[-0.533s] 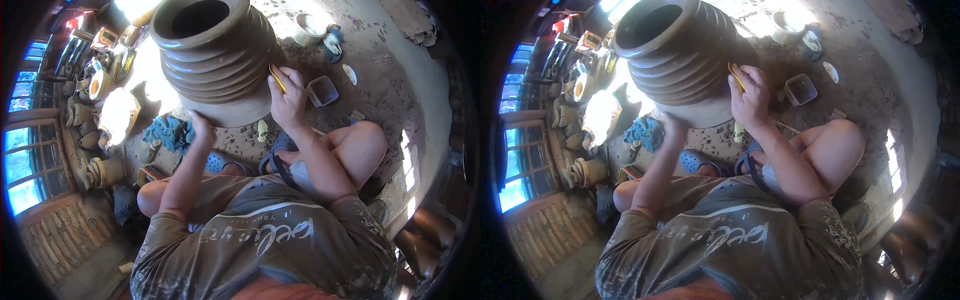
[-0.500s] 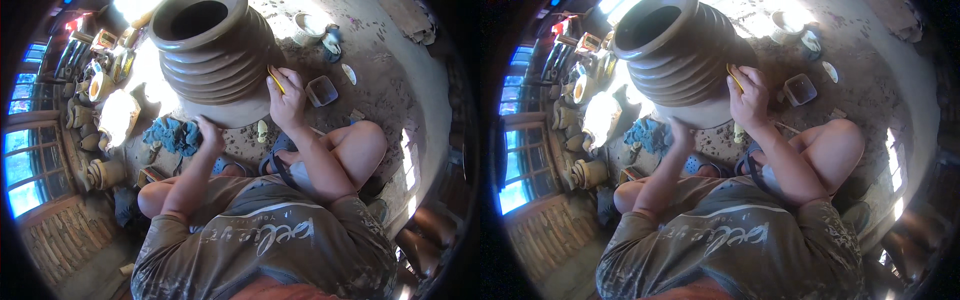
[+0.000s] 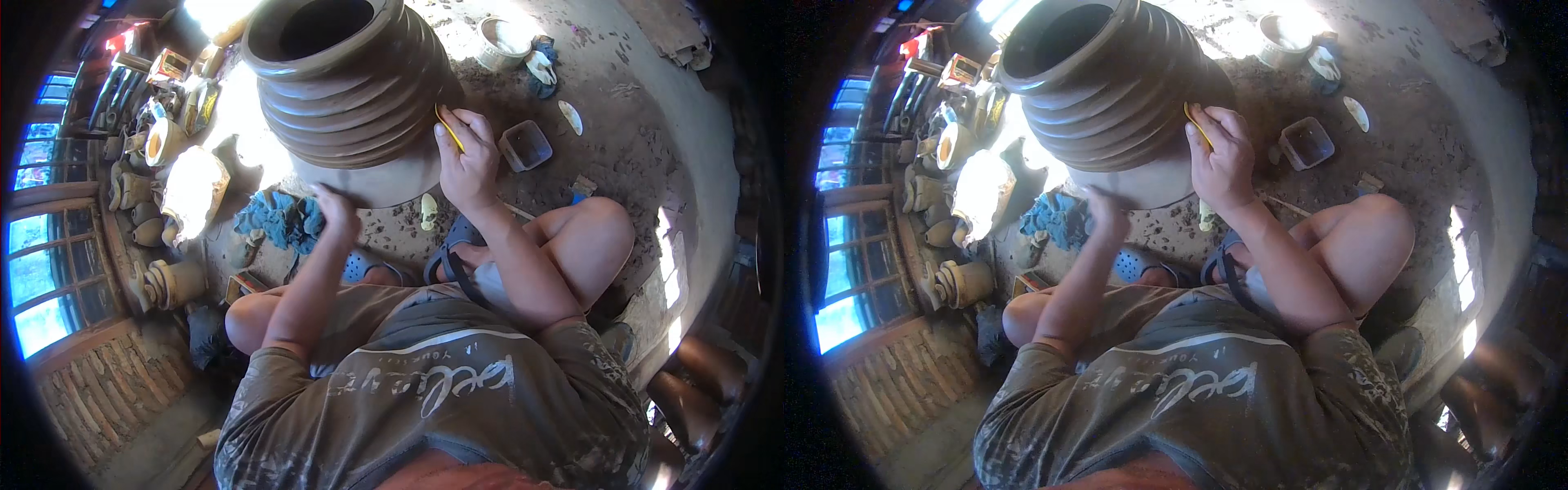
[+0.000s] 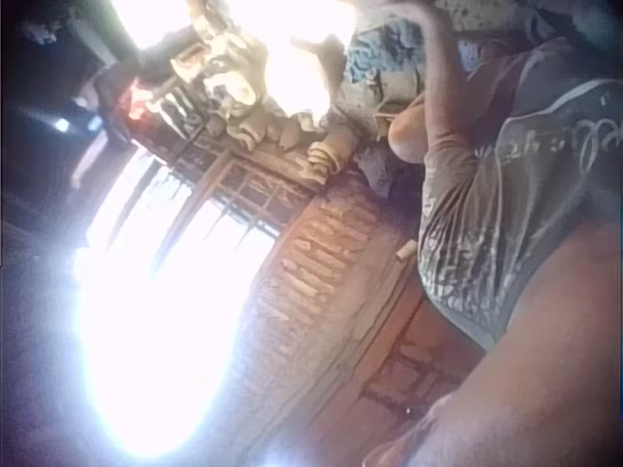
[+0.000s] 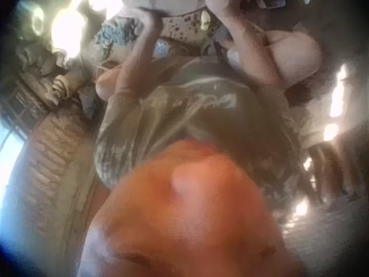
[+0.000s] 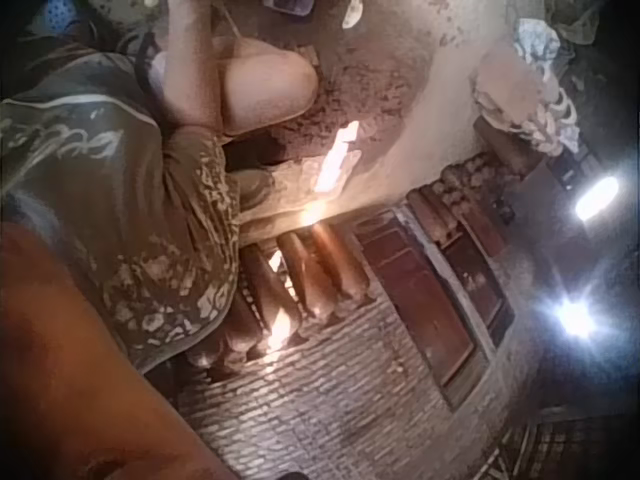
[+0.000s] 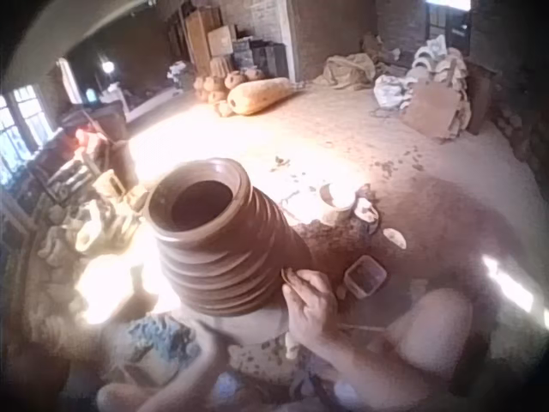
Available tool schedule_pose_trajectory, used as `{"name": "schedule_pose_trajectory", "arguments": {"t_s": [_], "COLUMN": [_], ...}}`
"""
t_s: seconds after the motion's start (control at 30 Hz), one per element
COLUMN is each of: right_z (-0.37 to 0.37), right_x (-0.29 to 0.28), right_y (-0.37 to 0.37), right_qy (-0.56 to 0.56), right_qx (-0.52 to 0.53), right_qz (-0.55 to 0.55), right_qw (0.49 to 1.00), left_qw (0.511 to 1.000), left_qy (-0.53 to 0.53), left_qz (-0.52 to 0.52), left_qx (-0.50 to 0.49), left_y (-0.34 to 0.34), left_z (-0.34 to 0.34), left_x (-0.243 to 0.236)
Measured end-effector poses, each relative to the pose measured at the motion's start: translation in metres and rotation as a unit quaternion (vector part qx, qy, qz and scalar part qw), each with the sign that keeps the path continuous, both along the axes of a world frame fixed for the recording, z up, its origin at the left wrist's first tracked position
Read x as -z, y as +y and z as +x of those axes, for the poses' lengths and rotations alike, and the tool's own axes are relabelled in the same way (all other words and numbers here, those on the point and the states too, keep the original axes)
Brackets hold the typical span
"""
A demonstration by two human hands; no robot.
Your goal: The person shapes a tall clay pot on a pottery wheel by hand and using a blue curved tool to smooth the internal and external surfaces. They then use a yellow tool to carve horizontal decorative lines into the exterior of the clay vessel while it rotates.
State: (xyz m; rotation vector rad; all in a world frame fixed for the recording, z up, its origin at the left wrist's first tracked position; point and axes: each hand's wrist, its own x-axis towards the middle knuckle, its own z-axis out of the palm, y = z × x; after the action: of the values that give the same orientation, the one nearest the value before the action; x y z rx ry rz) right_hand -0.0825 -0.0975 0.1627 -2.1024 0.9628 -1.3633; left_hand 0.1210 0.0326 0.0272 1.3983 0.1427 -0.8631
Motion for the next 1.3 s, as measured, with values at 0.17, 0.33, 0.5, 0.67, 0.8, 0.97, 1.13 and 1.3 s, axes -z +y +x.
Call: {"name": "schedule_pose_trajectory", "arguments": {"t_s": [0.17,0.33,0.5,0.67,0.8,0.97,1.13,1.3], "right_z": [0.002,0.006,0.005,0.007,0.003,0.004,0.004,0.005], "right_x": [0.002,-0.003,0.003,0.002,0.007,0.004,0.006,0.004], "right_y": [0.004,0.006,0.009,0.010,0.002,0.007,0.004,0.011], "right_qy": [0.001,0.001,0.003,-0.003,0.005,-0.001,0.001,-0.006], "right_qx": [-0.001,0.000,-0.001,-0.004,0.016,-0.001,0.014,0.016], "right_qz": [-0.002,-0.011,0.003,0.010,0.007,0.019,0.003,0.020], "right_qw": [1.000,1.000,1.000,1.000,1.000,1.000,1.000,1.000], "left_qw": [0.976,0.984,0.999,0.974,0.970,0.998,0.995,0.949], "left_qy": [0.135,0.130,-0.034,0.126,0.178,0.002,0.064,0.207], "left_qz": [0.052,-0.056,0.019,0.031,0.066,-0.059,0.057,0.083], "left_qx": [0.163,0.109,-0.003,0.187,0.150,0.001,0.047,0.222], "left_y": [0.033,0.033,0.001,0.037,0.028,0.007,0.015,0.026], "left_z": [-0.106,-0.047,0.020,-0.100,-0.106,0.023,-0.063,-0.131], "left_x": [-0.006,0.018,0.001,0.000,-0.027,-0.023,-0.003,-0.026]}}
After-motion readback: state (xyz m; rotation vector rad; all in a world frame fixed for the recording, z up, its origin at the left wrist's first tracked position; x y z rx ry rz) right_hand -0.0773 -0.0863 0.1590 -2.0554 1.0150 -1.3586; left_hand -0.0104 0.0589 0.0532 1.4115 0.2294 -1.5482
